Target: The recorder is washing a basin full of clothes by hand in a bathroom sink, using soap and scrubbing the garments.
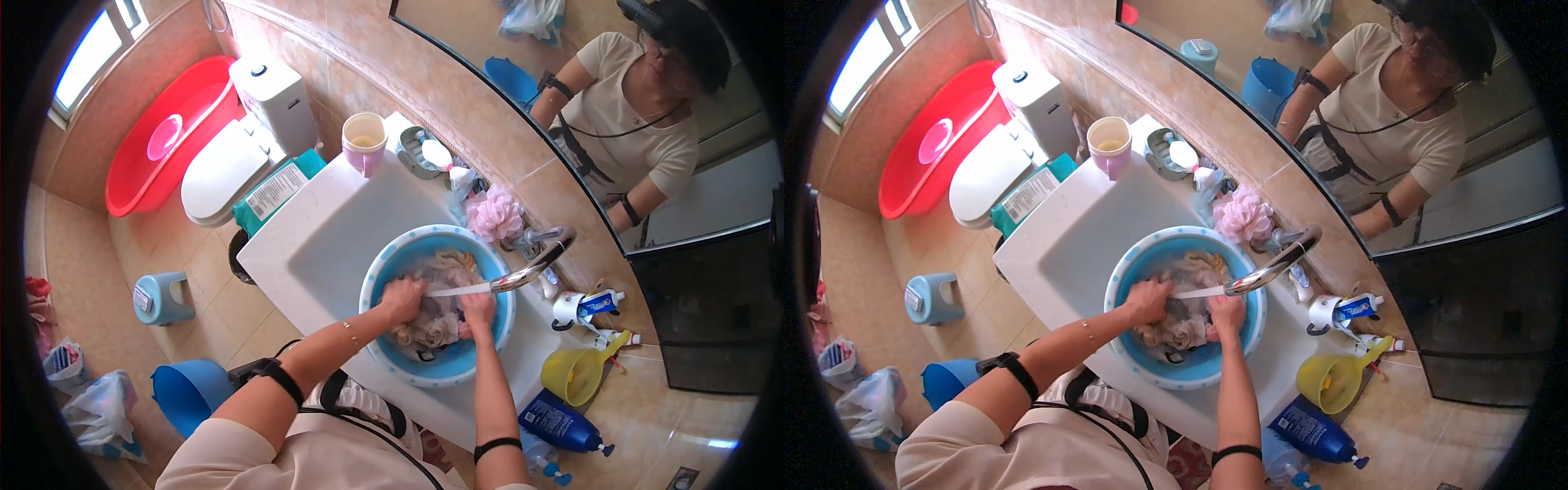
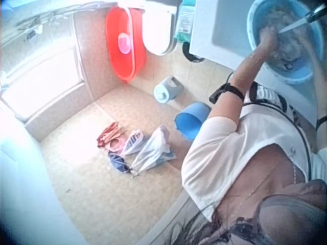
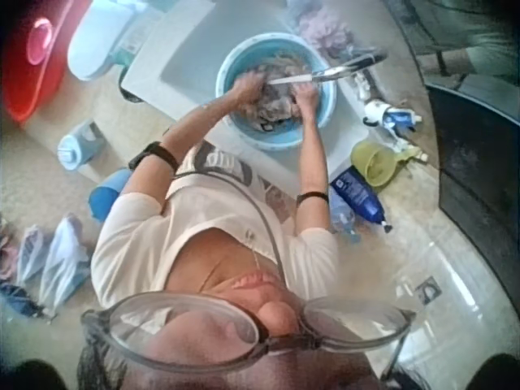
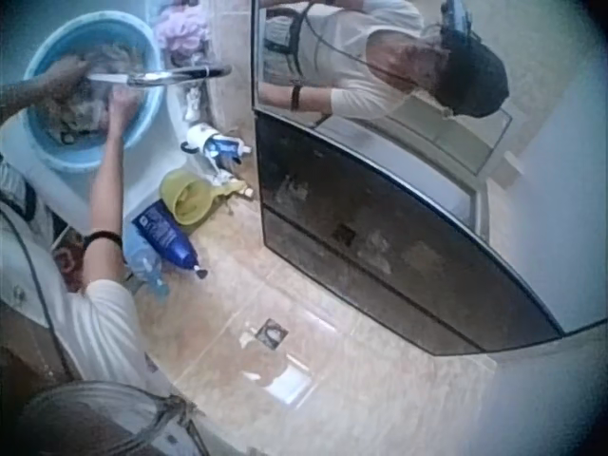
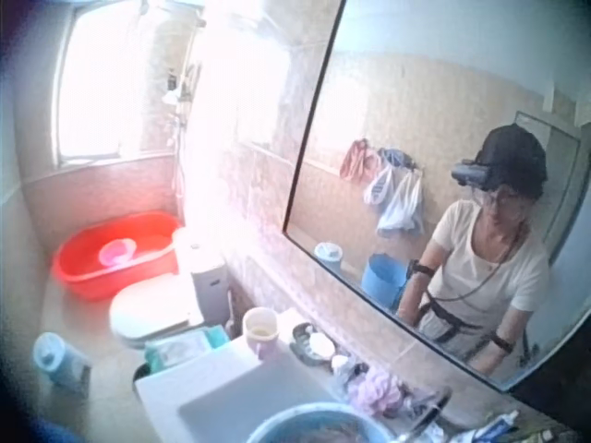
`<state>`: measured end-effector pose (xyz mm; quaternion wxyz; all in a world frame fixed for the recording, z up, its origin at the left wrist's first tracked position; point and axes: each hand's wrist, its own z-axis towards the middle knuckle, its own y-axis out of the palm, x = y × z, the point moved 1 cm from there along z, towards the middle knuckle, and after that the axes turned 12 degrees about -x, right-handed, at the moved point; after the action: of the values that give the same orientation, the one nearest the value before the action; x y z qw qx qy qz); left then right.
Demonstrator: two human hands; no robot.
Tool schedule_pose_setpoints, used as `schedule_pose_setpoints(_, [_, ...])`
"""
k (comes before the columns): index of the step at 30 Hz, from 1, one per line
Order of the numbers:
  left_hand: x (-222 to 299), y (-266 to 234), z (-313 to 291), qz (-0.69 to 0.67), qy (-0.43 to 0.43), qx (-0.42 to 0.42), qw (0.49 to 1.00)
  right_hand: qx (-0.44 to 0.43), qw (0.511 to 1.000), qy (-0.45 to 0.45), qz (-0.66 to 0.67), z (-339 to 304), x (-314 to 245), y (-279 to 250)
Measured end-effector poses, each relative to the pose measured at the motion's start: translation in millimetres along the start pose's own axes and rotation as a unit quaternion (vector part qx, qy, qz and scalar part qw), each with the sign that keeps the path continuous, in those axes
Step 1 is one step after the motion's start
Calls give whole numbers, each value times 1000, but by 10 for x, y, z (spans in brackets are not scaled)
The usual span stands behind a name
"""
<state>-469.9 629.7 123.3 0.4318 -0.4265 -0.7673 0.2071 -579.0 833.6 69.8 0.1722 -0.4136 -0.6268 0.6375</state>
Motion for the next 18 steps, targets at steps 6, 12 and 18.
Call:
schedule_pose_setpoints(6, [26, -239, -674, -110, -11, 85, 990, 55, 983, 113, 133, -894, -686, -765])
schedule_pose_setpoints(12, [297, -274, -983, -88, 42, 97, 991, -23, 988, 2, 151, -1215, -1093, -1003])
schedule_pose_setpoints(18, [183, -17, -578, 104, 63, 93, 988, 80, 993, 80, 22, -534, -914, -367])
